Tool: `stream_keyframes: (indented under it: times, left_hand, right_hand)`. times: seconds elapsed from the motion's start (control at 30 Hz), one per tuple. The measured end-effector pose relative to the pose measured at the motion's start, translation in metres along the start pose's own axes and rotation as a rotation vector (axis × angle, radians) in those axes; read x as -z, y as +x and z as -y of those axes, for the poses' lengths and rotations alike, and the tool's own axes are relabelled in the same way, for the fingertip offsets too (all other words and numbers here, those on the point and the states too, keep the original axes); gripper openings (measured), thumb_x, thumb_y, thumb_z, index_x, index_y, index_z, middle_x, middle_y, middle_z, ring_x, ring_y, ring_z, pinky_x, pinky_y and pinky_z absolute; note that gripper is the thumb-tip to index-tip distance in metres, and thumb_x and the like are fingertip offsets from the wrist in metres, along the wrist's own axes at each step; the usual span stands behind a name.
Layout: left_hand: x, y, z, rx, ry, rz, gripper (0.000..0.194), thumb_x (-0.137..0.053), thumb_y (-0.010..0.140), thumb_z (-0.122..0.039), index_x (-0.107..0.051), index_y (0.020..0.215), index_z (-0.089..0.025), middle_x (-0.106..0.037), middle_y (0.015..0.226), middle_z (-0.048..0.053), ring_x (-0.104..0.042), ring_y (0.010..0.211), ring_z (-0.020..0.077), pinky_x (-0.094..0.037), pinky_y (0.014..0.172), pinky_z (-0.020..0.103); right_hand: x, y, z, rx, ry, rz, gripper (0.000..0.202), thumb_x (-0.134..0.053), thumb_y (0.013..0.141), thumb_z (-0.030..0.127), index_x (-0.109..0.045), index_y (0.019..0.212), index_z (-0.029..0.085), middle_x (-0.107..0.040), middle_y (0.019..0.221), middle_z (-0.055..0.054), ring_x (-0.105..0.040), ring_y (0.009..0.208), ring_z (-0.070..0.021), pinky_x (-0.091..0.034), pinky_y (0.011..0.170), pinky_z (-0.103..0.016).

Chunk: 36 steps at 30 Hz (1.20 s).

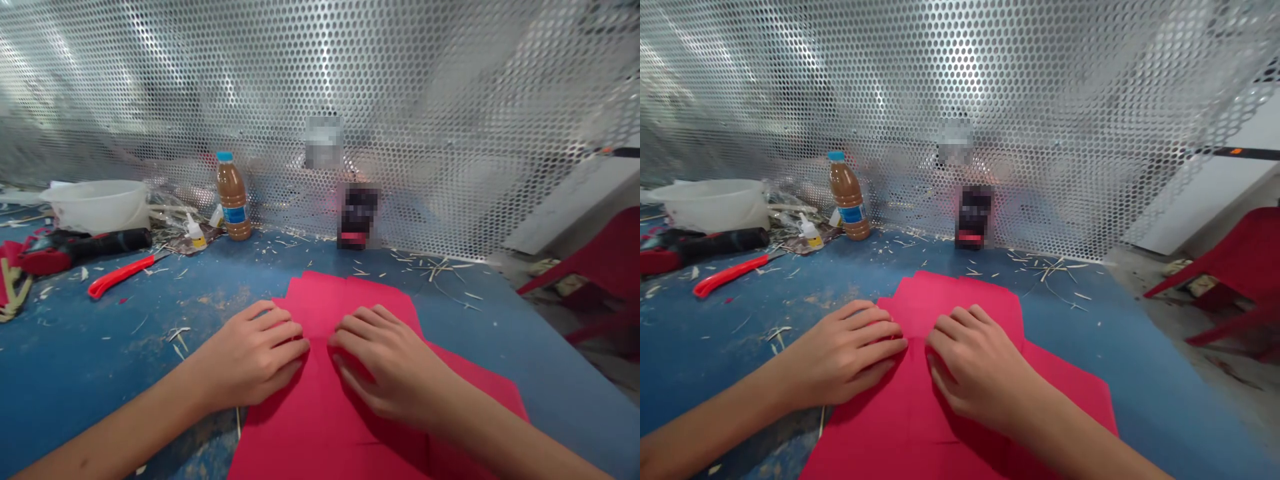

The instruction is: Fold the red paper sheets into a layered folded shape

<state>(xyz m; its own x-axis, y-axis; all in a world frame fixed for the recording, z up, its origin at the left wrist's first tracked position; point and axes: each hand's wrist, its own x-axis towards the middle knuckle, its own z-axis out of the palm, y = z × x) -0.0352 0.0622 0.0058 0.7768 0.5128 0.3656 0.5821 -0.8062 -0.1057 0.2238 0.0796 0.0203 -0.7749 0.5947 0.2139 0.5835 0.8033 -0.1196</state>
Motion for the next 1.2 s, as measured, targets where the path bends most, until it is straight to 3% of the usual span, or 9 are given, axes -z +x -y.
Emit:
stream_keyframes:
  times: [0.17,0.27,0.6,0.73,0.9,1.2]
  left_hand:
    - [0.000,0.000,0.002,0.043,0.045,0.021,0.028,-0.048,0.109,-0.024,-0.069,0.125,-0.018,-0.078,0.115,0.008,-0.067,0.105,0.0270,-0.045,0.098,0.046]
    - [0.000,0.001,0.002,0.013,0.041,0.040,0.029,-0.047,0.109,-0.022,-0.068,0.129,-0.018,-0.077,0.115,0.008,-0.067,0.105,0.0276,-0.046,0.096,0.046]
    - [-0.011,-0.001,-0.001,0.091,-0.114,0.013,0.027,-0.049,0.108,-0.019,-0.072,0.121,-0.017,-0.073,0.112,0.008,-0.065,0.101,0.0254,-0.054,0.090,0.042]
    - [-0.009,0.001,-0.007,0.084,-0.058,0.041,0.028,-0.047,0.107,-0.019,-0.073,0.116,-0.013,-0.072,0.103,0.010,-0.064,0.092,0.0271,-0.057,0.082,0.043]
    - [-0.007,0.003,-0.015,0.050,0.045,0.095,0.022,-0.056,0.101,-0.013,-0.071,0.117,-0.010,-0.073,0.101,0.010,-0.065,0.089,0.0287,-0.059,0.075,0.044]
    - [-0.006,0.002,-0.024,0.040,0.137,0.137,0.021,-0.059,0.101,-0.015,-0.071,0.118,-0.010,-0.075,0.111,0.011,-0.066,0.092,0.0289,-0.059,0.076,0.043]
  right_hand:
    - [-0.012,-0.001,-0.006,0.093,-0.028,-0.118,0.026,-0.049,0.105,0.019,-0.072,0.117,0.016,-0.075,0.109,-0.010,-0.063,0.098,-0.0278,-0.045,0.090,-0.045]
    - [-0.016,-0.004,-0.009,0.148,-0.034,-0.157,0.027,-0.049,0.106,0.021,-0.071,0.120,0.016,-0.075,0.113,-0.010,-0.062,0.098,-0.0273,-0.045,0.091,-0.045]
    - [-0.025,-0.005,0.003,0.107,-0.148,-0.159,0.025,-0.050,0.103,0.022,-0.074,0.108,0.018,-0.067,0.087,-0.008,-0.055,0.081,-0.0269,-0.046,0.075,-0.043]
    - [-0.024,-0.009,0.012,0.044,-0.132,-0.127,0.028,-0.048,0.105,0.027,-0.073,0.110,0.017,-0.068,0.092,-0.009,-0.056,0.084,-0.0282,-0.049,0.082,-0.046]
    - [-0.025,-0.011,0.015,0.060,-0.095,-0.199,0.029,-0.048,0.104,0.024,-0.072,0.116,0.013,-0.069,0.100,-0.012,-0.057,0.107,-0.0326,-0.044,0.103,-0.050]
    - [-0.028,-0.010,0.018,-0.026,-0.090,-0.184,0.028,-0.049,0.101,0.025,-0.074,0.112,0.016,-0.070,0.095,-0.010,-0.060,0.089,-0.0293,-0.049,0.086,-0.048]
